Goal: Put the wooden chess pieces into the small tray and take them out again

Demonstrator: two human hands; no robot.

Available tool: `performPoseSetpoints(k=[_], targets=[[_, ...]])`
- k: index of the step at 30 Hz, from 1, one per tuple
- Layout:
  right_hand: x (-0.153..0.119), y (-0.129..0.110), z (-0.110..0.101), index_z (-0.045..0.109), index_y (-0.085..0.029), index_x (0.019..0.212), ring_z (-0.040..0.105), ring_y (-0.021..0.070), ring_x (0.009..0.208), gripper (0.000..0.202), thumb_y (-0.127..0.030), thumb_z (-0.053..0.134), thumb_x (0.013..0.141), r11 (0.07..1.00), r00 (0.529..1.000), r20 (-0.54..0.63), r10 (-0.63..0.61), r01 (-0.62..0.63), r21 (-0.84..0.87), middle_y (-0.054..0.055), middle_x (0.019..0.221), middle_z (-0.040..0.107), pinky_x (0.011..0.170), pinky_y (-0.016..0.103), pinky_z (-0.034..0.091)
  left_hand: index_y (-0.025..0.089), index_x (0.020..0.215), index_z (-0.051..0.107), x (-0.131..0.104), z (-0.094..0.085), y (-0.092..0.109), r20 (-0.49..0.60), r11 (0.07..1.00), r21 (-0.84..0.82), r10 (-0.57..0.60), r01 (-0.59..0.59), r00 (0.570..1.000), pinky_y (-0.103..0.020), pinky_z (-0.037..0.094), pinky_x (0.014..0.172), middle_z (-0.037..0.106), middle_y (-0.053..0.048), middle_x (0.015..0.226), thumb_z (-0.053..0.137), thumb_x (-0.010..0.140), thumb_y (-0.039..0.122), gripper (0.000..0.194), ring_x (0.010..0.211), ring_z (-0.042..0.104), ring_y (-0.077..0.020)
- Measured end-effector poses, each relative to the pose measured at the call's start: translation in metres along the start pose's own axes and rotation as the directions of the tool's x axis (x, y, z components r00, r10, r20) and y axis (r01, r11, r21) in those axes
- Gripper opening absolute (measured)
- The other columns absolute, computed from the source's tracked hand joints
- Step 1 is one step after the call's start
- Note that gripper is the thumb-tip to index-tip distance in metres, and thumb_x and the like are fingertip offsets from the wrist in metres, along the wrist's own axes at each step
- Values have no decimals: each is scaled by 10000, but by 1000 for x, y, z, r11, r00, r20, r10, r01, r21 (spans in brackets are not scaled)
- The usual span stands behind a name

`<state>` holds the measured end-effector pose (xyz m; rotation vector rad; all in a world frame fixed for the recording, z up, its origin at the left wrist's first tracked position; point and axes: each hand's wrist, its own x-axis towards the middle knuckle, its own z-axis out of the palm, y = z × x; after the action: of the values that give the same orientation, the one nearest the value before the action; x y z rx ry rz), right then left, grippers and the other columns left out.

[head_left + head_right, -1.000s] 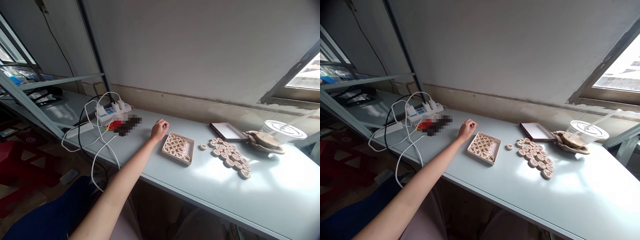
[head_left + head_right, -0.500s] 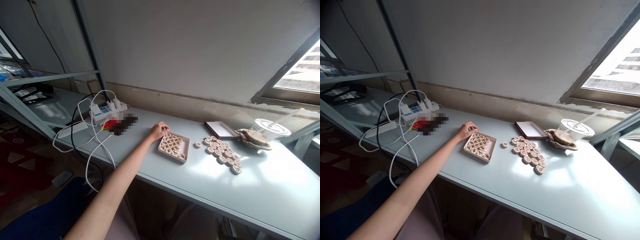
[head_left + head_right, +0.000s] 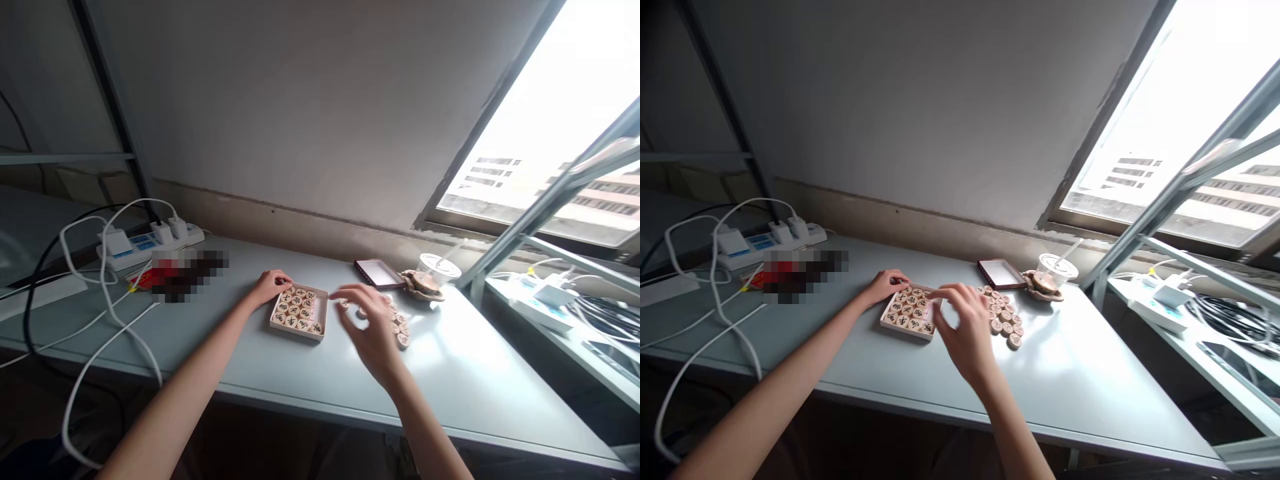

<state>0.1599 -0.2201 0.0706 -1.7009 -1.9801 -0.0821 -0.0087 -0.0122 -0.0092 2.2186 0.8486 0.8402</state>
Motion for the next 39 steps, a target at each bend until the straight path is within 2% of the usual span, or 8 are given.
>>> performPoseSetpoints(k=[6,12,19,21,26,31,35,39], targets=[[27,25,29,683,-318,981,500,200,928,276,-490,496,873,999,960,276,-47,52,-8,27,975,621,807,361,327,206,777,698,3,-5,-10,-108,997,44,-53,58,993,-313,459,780,679,-52,856,540,716,383,245,825,605,-212],[47,36,42,697,-279,827,520,176,888,145,-411,662,778,995,935,344,-88,66,77,-11,887,664,760,308,288,232,761,695,8,-4,-16,-104,995,89,-24,34,994,-306,455,734,678,-34,830,525,724,418,255,801,614,-220],[48,57,23,637,-215,868,560,119,747,166,-353,646,776,871,975,217,55,-154,467,-19,837,667,661,232,367,215,787,698,9,-4,-13,-89,994,103,-25,34,996,-298,449,714,681,-37,848,520,725,413,273,805,616,-220],[43,68,13,631,-206,879,562,116,720,164,-340,621,784,840,959,266,100,-225,494,-9,810,662,578,204,364,211,788,696,9,-4,-13,-91,994,100,-32,41,995,-295,446,721,680,-40,857,520,724,416,277,813,615,-219],[33,90,8,658,-205,781,553,126,691,92,-282,649,732,909,881,431,194,-327,260,-2,737,630,535,196,371,193,813,695,7,-3,-12,-82,995,67,-63,68,995,-294,448,716,670,-66,896,512,729,442,320,836,607,-224],[32,92,23,669,-266,926,489,211,1060,208,-344,654,733,979,960,237,150,-177,96,42,1086,562,863,321,420,190,828,698,5,-3,-12,-95,996,66,-59,65,994,-298,456,709,663,-66,883,505,734,442,330,812,607,-222],[32,83,45,433,-259,1310,279,242,1307,450,-320,450,864,992,965,229,128,-128,-16,71,1405,365,1050,505,234,186,816,696,4,-3,-11,-101,997,61,-47,53,994,-299,457,707,660,-67,869,505,734,438,327,791,607,-218],[30,91,57,256,-154,1418,102,206,1388,556,-89,220,868,977,947,286,148,-95,-192,89,1477,256,1068,601,-34,181,818,695,2,-3,-5,-88,997,43,-53,57,995,-300,449,727,658,-70,887,498,735,428,326,811,603,-218]])
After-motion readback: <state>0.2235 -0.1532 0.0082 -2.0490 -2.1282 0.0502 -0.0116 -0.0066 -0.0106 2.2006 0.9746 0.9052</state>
